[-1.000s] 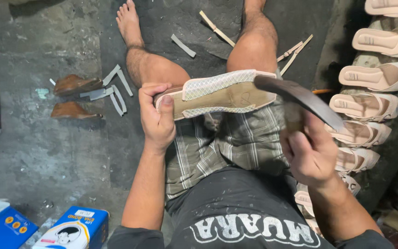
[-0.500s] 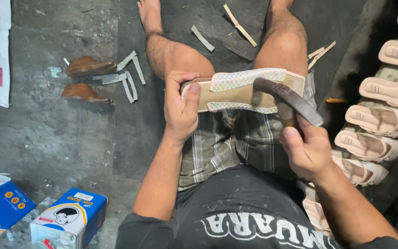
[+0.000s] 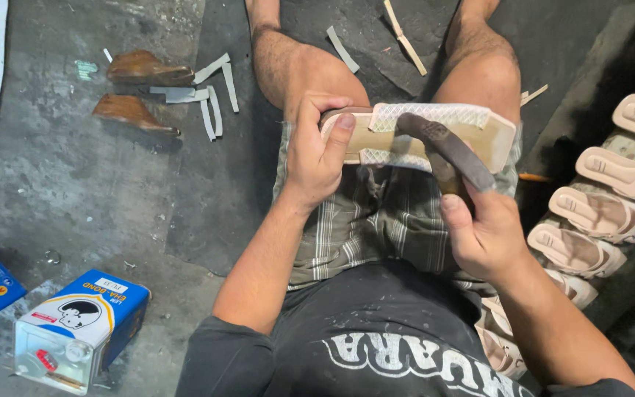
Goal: The person sits on the floor and assembles sandals by hand. They place a patterned insole onto a wooden last, secure it with a hammer, and attach a strap. The process is repeated for multiple units, with finished sandals placed on a nearby rack.
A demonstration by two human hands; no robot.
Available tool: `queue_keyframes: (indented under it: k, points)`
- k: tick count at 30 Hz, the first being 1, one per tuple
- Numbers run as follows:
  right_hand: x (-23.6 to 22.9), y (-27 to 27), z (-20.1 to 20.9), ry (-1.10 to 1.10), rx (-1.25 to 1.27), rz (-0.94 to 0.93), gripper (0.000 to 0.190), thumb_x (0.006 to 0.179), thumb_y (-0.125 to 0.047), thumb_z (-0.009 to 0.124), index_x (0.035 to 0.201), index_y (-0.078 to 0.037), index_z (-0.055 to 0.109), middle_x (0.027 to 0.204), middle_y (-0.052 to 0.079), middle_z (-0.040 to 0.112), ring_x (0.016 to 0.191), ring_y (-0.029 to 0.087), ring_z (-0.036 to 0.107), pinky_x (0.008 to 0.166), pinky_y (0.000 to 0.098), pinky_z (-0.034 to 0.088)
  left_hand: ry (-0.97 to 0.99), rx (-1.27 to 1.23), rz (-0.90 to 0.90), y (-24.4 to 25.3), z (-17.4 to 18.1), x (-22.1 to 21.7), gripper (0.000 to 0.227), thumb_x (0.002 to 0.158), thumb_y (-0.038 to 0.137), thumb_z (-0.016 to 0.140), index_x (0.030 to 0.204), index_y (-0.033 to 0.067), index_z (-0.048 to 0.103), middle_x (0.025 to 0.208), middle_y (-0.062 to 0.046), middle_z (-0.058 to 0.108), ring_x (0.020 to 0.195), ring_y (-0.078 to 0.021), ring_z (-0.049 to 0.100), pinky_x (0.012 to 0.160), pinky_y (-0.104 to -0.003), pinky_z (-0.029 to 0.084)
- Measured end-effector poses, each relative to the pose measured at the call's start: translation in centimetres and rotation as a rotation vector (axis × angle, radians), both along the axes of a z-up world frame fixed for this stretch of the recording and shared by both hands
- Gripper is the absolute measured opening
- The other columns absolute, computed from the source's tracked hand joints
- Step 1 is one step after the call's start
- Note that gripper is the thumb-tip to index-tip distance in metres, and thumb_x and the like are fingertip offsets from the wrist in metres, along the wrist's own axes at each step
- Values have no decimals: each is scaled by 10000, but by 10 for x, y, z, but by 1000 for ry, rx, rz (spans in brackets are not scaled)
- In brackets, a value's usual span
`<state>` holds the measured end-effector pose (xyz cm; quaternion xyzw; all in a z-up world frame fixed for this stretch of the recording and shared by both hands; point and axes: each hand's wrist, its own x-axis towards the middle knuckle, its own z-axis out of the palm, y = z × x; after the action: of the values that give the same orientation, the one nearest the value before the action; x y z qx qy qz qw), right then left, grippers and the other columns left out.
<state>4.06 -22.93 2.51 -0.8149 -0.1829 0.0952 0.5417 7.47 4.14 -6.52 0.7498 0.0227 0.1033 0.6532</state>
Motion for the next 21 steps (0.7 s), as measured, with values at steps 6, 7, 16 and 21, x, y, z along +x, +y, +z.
queue_keyframes:
  k: [6, 7, 16, 21]
  points:
    - [9, 14, -4, -106, 335, 54, 469, 1079, -128, 496, 1536, -89, 398, 988, 79, 612, 719, 80, 504, 620, 221, 465, 6, -22, 6, 0, -8, 0, 290, 1111, 269, 565, 1223, 2, 543, 1170, -116, 590, 1116, -221, 623, 1024, -324, 503]
    - [11, 18, -6, -112, 104, 90, 420, 1097, -122, 495, 1503, -40, 430, 1026, 120, 600, 787, 126, 523, 698, 263, 469, 1, -4, 11, 0, -9, 1, 292, 1110, 270, 565, 1223, 2, 546, 1168, -119, 595, 1115, -222, 626, 1021, -325, 504]
    - [14, 25, -8, 68, -263, 19, 444, 993, -85, 609, 1420, 32, 573, 809, 113, 659, 677, 164, 612, 677, 290, 500, 55, 81, 17, -2, 17, 10, 235, 1114, 225, 552, 1234, 24, 575, 1182, -94, 642, 1150, -251, 648, 1046, -363, 506]
    - [-2, -7, 10, -62, -142, -28, 507, 970, -109, 639, 1430, 42, 488, 1122, 184, 690, 961, 179, 694, 872, 275, 529, -138, 837, 34, 1, 73, 16, 409, 897, 273, 769, 1233, 133, 582, 1317, -111, 570, 1291, -337, 507, 1097, -515, 412]
